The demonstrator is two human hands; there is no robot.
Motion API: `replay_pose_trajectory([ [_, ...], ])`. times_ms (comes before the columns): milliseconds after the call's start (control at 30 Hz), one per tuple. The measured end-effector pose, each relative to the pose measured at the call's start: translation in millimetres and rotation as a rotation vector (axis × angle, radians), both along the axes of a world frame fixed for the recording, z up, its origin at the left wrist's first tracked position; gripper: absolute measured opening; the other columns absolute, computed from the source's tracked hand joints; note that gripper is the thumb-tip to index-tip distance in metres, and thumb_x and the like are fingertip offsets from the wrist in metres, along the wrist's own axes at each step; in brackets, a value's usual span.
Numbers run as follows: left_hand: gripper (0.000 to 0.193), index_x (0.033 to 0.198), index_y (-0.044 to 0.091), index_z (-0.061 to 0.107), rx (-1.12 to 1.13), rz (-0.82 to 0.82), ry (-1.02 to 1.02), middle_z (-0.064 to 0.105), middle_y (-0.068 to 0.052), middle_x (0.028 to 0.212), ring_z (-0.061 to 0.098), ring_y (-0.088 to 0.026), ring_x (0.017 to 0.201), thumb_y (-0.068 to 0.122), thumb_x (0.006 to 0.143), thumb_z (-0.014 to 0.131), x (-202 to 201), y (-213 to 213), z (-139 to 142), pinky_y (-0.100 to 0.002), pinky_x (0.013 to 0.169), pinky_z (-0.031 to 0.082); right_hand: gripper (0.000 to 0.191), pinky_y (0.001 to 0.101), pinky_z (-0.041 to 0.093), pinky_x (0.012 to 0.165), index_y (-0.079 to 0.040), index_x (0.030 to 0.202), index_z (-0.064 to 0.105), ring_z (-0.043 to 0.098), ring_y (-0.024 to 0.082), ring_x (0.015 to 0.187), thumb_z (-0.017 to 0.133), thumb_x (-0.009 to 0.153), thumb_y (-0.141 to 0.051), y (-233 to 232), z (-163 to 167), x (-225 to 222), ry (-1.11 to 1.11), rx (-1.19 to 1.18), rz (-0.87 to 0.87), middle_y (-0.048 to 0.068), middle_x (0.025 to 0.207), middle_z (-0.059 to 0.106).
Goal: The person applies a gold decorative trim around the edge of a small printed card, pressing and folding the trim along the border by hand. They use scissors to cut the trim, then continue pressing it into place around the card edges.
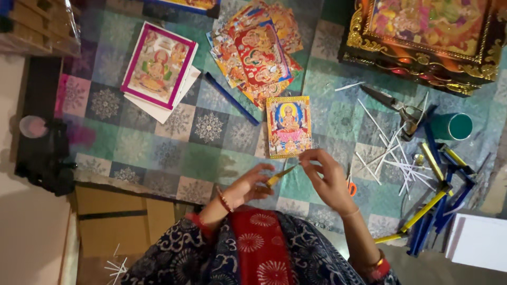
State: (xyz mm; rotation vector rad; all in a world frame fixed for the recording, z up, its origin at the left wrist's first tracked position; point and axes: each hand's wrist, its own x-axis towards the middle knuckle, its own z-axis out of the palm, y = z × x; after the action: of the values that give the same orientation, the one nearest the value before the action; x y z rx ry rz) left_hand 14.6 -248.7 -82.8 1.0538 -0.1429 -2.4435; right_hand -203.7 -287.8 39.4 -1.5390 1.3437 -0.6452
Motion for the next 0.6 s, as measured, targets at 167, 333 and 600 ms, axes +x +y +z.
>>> replay_pose_trajectory([
  [167, 0.026, 0.123, 0.014, 0.061, -0.594, -0.176, -0.525, 0.067, -0.01, 0.097, 0.066, -0.024, 0.078, 0.012, 0.097, 0.061, -11.4, -9.2, -5.4, -0.036, 0.066, 0.055, 0.011, 0.0346, 0.06, 0.082, -0.002, 0.103, 0.064, 0.072, 0.022, 0.098, 0.066, 0.094, -0.008, -28.9, -12.5, 7.6, 0.131, 0.059, 0.286, 0.009, 0.102, 0.071],
  [333, 0.033, 0.129, 0.007, 0.056, -1.231, 0.211, -1.065, 0.064, -0.017, 0.119, 0.062, -0.037, 0.111, 0.019, 0.1, 0.067, 2.6, -90.9, 14.8, -0.043, 0.098, 0.05, 0.013, 0.0403, 0.054, 0.083, -0.003, 0.1, 0.064, 0.069, 0.032, 0.094, 0.068, 0.092, -0.013, -36.6, -18.8, 10.1, 0.302, -0.064, 0.418, 0.012, 0.098, 0.071],
  [600, 0.109, 0.149, 0.013, 0.042, -1.567, -0.364, -1.401, 0.052, -0.018, 0.14, 0.048, -0.04, 0.131, 0.048, 0.06, 0.093, -21.0, -188.4, 49.1, -0.058, 0.109, 0.039, 0.008, 0.0374, 0.049, 0.098, -0.003, 0.099, 0.064, 0.063, 0.022, 0.108, 0.066, 0.093, -0.008, -17.7, -33.3, -19.7, -0.041, 0.295, 0.369, 0.009, 0.107, 0.064],
])
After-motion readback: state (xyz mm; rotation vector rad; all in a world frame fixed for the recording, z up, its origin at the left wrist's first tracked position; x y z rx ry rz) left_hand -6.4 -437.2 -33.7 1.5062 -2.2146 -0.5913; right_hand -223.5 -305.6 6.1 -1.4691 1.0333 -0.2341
